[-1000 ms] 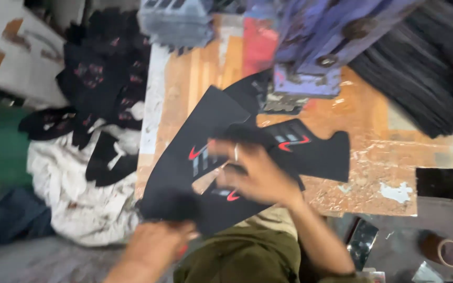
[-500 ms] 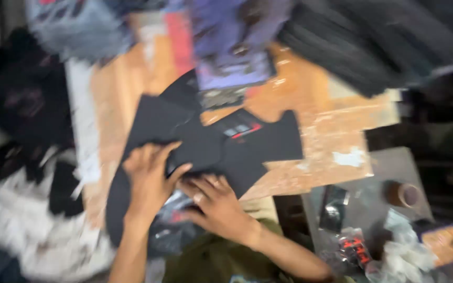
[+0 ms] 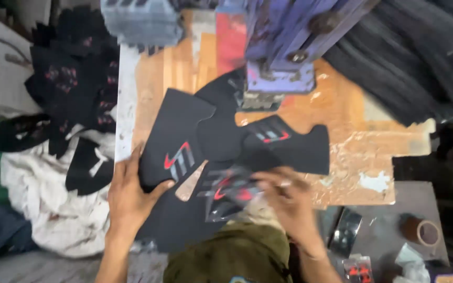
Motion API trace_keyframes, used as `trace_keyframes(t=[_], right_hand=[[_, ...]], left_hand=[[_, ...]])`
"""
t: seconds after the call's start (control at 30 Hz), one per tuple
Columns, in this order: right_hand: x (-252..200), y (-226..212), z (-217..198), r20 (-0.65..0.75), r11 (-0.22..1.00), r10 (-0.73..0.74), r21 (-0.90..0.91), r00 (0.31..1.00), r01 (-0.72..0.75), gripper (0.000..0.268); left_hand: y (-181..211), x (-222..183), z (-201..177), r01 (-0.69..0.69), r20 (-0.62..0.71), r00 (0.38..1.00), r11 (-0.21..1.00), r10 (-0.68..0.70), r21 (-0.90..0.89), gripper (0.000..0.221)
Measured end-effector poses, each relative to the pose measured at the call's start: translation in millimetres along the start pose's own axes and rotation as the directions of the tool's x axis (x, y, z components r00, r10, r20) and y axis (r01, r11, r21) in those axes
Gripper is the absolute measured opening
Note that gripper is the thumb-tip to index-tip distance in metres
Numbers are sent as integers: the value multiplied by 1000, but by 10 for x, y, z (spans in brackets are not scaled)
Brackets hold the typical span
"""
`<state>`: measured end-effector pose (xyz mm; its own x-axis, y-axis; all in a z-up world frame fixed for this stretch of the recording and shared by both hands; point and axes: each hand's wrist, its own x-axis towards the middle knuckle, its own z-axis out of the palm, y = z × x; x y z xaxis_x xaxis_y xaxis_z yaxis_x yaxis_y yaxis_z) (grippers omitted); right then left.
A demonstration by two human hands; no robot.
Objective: Applying graphics to fabric panels using a manual heat press machine on a production floor.
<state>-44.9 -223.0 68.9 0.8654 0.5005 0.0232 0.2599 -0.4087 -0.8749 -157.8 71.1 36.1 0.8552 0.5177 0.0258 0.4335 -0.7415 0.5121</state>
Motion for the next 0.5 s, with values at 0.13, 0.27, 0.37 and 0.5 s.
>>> trace_keyframes(t=[0.13,0.27,0.37,0.5], right_hand=[[141,494,-703,-525,946,230,318,819,-62,12],[-282,1445,-1335,-443,936,307,299,842,-184,39],[-797,1501,-1487,-225,866,500,155,836,-476,48],[-496,931,-1336,-603,924,220,-123,767,-361,22]], left_hand=[[-388,63,-59,155,56,987,979,-148,-131,80],[-2790,-14,13,93,-68,987,852,-148,-515,39],[-3160,244,-29,88,-77,982,778,-174,-623,39],[-3024,1015,299,44,-73,986,645,-153,-763,39]])
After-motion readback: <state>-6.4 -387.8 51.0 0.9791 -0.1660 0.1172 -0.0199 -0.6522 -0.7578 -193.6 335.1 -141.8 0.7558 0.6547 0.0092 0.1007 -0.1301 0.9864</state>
